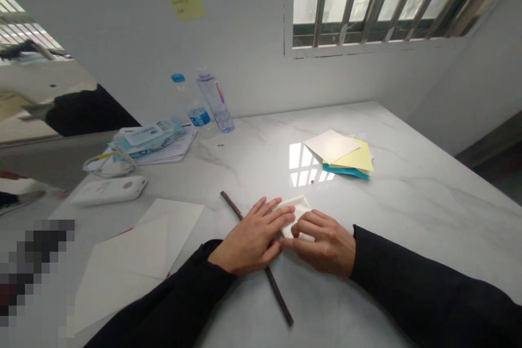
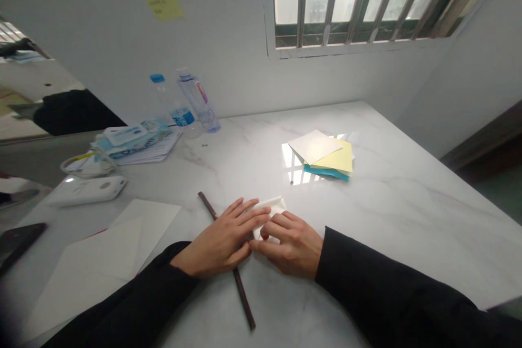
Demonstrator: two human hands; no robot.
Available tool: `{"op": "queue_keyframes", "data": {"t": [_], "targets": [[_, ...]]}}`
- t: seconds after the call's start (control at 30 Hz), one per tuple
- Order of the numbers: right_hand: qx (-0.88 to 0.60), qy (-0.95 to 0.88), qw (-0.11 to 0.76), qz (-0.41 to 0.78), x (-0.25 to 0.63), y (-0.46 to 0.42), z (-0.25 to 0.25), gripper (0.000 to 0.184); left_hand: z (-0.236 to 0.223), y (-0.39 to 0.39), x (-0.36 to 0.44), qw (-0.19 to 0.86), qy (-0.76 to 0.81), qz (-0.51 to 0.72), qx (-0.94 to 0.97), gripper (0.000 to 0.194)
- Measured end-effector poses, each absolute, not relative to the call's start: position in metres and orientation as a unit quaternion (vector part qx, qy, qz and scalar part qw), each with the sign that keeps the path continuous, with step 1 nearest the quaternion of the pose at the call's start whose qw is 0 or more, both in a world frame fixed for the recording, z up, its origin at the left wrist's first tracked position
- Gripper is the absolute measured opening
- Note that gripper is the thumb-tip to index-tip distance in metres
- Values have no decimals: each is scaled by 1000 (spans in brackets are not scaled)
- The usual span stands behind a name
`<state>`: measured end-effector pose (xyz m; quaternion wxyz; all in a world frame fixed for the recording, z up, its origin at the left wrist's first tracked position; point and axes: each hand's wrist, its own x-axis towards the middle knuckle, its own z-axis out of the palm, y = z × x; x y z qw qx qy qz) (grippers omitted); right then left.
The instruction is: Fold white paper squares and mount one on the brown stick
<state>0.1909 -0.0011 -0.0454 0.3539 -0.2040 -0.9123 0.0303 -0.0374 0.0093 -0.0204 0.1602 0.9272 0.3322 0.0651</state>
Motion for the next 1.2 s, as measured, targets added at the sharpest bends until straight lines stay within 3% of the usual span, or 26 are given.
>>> {"op": "queue_keyframes", "data": {"t": [0.37, 0.83, 1.03, 1.2], "targets": [[-232, -890, 391, -15, 190, -5, -43, 14, -21, 9, -37, 158, 334, 66, 927, 66], [-307, -900, 304, 54, 238, 6, -59, 45, -19, 10, -37, 160, 341, 43, 925, 74], [-288, -897, 327, 75, 233, 10, -61, 27, -19, 10, -35, 155, 342, 54, 925, 64], [-284, -879, 368, 103, 239, 12, -61, 17, -16, 9, -34, 155, 345, 51, 925, 66]]}}
